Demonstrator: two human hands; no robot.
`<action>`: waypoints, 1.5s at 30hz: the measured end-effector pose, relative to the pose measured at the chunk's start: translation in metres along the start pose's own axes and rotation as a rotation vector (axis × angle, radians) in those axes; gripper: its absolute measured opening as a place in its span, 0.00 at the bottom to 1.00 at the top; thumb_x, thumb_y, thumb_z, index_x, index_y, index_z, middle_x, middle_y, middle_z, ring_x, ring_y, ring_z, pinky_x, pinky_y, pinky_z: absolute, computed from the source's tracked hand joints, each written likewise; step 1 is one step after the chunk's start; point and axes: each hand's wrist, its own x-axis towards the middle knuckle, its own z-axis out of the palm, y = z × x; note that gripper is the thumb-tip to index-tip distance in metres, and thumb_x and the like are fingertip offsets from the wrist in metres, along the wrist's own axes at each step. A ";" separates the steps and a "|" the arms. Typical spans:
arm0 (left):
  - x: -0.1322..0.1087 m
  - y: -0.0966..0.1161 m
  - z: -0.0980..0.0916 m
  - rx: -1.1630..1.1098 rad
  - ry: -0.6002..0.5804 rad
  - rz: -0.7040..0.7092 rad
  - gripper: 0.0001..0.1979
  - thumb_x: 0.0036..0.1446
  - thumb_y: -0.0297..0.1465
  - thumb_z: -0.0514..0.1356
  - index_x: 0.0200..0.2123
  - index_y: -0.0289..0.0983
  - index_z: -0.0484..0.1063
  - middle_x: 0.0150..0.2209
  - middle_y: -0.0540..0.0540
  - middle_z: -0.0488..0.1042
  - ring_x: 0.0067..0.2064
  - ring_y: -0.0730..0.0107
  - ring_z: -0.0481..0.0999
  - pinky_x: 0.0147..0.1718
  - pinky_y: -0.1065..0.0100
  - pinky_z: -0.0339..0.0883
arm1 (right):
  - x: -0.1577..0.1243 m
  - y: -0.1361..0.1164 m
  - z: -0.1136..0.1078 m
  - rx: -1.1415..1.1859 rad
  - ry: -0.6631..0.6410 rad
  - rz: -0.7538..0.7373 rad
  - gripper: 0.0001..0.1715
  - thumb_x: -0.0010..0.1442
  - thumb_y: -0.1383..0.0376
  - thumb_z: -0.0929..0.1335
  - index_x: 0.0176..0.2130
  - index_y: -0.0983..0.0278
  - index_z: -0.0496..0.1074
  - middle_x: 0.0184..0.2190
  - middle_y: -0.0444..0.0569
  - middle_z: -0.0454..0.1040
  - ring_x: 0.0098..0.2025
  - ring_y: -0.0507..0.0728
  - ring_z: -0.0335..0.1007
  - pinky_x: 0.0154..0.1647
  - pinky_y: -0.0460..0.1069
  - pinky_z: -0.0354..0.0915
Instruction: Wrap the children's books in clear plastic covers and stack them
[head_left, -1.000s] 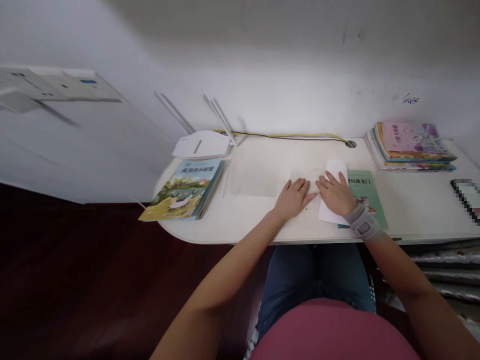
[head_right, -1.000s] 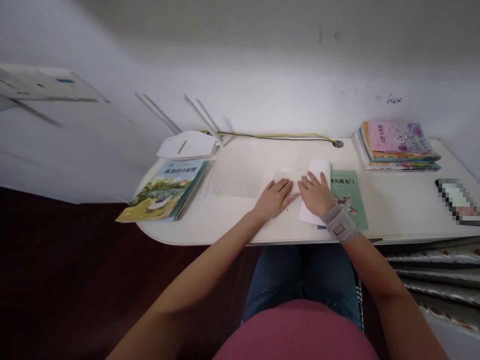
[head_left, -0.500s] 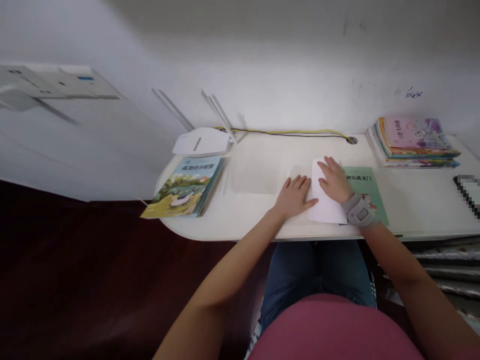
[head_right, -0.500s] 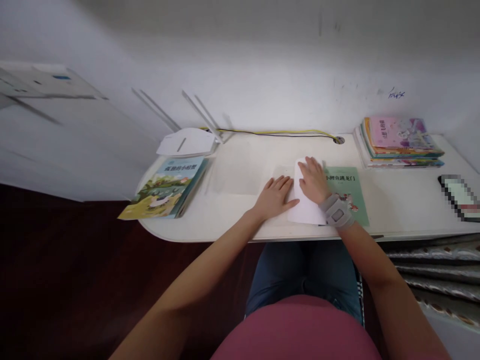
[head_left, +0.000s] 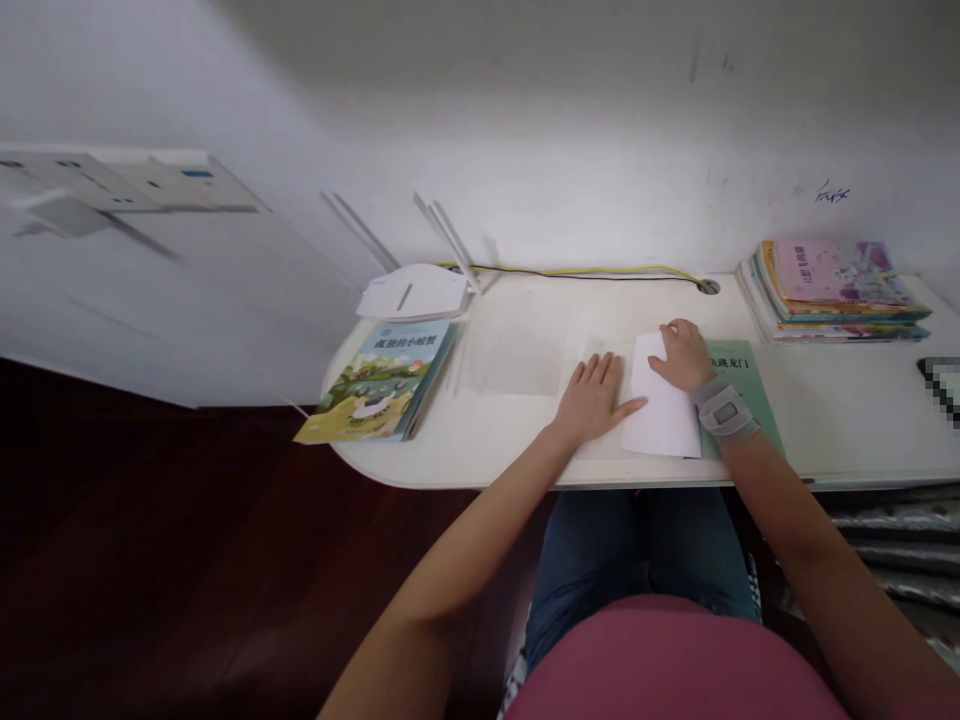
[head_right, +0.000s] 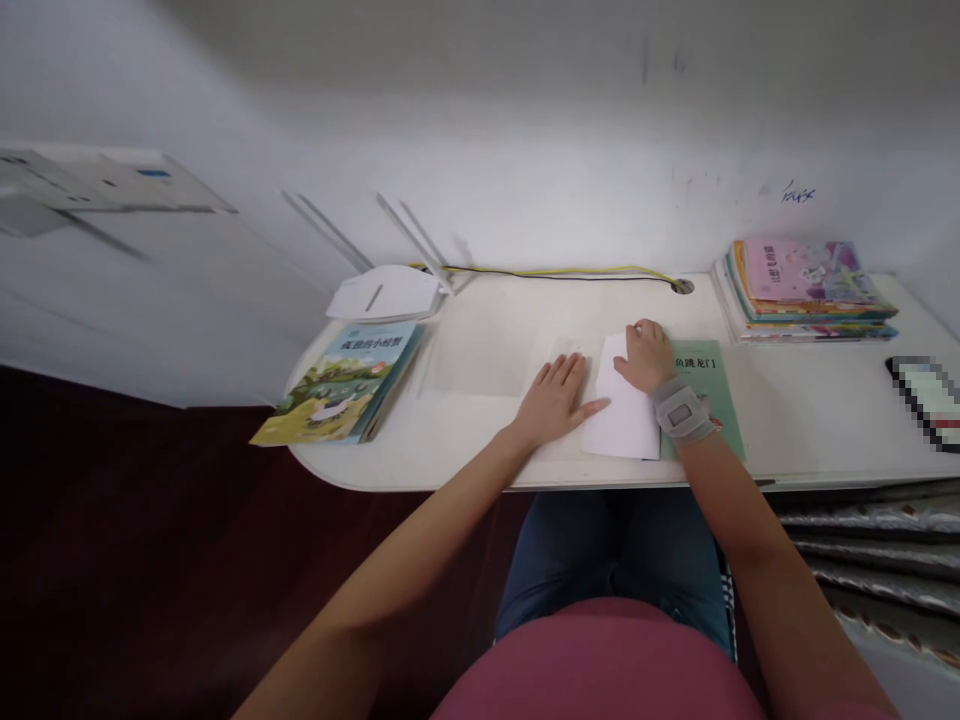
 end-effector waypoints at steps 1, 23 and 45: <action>0.000 0.000 0.000 -0.007 0.001 -0.001 0.45 0.56 0.59 0.38 0.65 0.31 0.47 0.66 0.34 0.50 0.67 0.48 0.47 0.62 0.52 0.43 | 0.000 -0.001 0.000 -0.007 0.002 -0.004 0.23 0.52 0.62 0.67 0.46 0.71 0.68 0.48 0.62 0.65 0.51 0.67 0.57 0.52 0.58 0.57; 0.001 0.001 -0.001 -0.006 -0.021 -0.014 0.46 0.56 0.59 0.37 0.66 0.30 0.44 0.66 0.34 0.49 0.67 0.45 0.45 0.62 0.50 0.44 | -0.001 -0.008 0.005 0.015 -0.007 -0.023 0.21 0.53 0.62 0.66 0.44 0.73 0.70 0.47 0.63 0.65 0.52 0.67 0.57 0.54 0.57 0.57; 0.006 -0.017 0.006 -0.351 0.213 -0.161 0.30 0.54 0.26 0.51 0.61 0.29 0.53 0.65 0.31 0.48 0.66 0.52 0.49 0.61 0.51 0.54 | -0.013 0.002 0.020 0.380 0.043 0.279 0.33 0.62 0.59 0.59 0.61 0.74 0.56 0.63 0.64 0.55 0.66 0.61 0.47 0.64 0.58 0.50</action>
